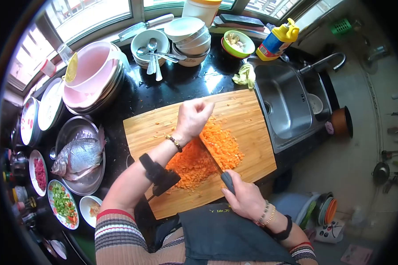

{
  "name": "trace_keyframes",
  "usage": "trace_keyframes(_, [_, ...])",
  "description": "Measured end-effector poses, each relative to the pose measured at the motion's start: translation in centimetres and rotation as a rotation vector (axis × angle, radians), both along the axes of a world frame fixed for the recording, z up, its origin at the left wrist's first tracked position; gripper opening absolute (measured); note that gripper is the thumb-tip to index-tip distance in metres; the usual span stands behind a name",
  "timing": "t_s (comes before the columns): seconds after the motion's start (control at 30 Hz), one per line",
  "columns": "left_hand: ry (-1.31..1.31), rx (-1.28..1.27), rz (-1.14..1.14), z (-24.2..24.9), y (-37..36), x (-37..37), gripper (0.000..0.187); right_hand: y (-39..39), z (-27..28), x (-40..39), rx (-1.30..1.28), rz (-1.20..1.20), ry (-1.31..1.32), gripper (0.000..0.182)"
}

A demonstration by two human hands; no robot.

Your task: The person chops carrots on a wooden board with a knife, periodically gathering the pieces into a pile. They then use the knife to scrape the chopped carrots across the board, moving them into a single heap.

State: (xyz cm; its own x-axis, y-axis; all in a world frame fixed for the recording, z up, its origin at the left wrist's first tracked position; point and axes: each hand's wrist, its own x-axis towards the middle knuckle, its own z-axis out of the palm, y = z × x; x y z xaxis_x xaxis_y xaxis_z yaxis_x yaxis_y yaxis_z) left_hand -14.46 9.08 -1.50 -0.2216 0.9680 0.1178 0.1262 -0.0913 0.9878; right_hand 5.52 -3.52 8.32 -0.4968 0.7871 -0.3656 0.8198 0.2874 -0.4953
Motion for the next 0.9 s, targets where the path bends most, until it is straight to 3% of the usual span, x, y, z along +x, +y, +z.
trace_keyframes(0.17, [0.007,-0.006,0.041,0.5,-1.0,0.6,0.033,-0.3,-3.8,1.3,0.069,0.009,0.043,0.05])
trace_keyframes(0.33, [-0.105,0.03,0.077,1.8,-1.1,-0.8,0.032,-0.2,0.4,-0.2,0.035,0.04,0.081,0.047])
trace_keyframes(0.47, [-0.072,-0.068,0.054,0.1,-2.9,-1.5,0.032,-0.4,-3.7,0.2,0.053,0.089,0.035,0.046])
trace_keyframes(0.6, [-0.127,-0.05,0.078,0.4,-2.5,-2.2,0.029,0.2,-1.3,-0.4,0.092,0.112,0.038,0.047])
trace_keyframes(0.7, [-0.115,-0.056,0.101,1.2,-2.9,-2.8,0.029,0.2,1.4,-1.5,-0.016,0.138,0.017,0.045])
trace_keyframes(0.8, [-0.076,-0.064,0.128,0.1,-4.2,-3.1,0.032,-0.1,-2.8,-1.1,0.048,0.145,0.012,0.048])
trace_keyframes(0.9, [-0.121,-0.043,0.151,0.3,-4.7,-2.7,0.031,-0.5,-3.4,-0.4,0.059,0.149,0.056,0.047])
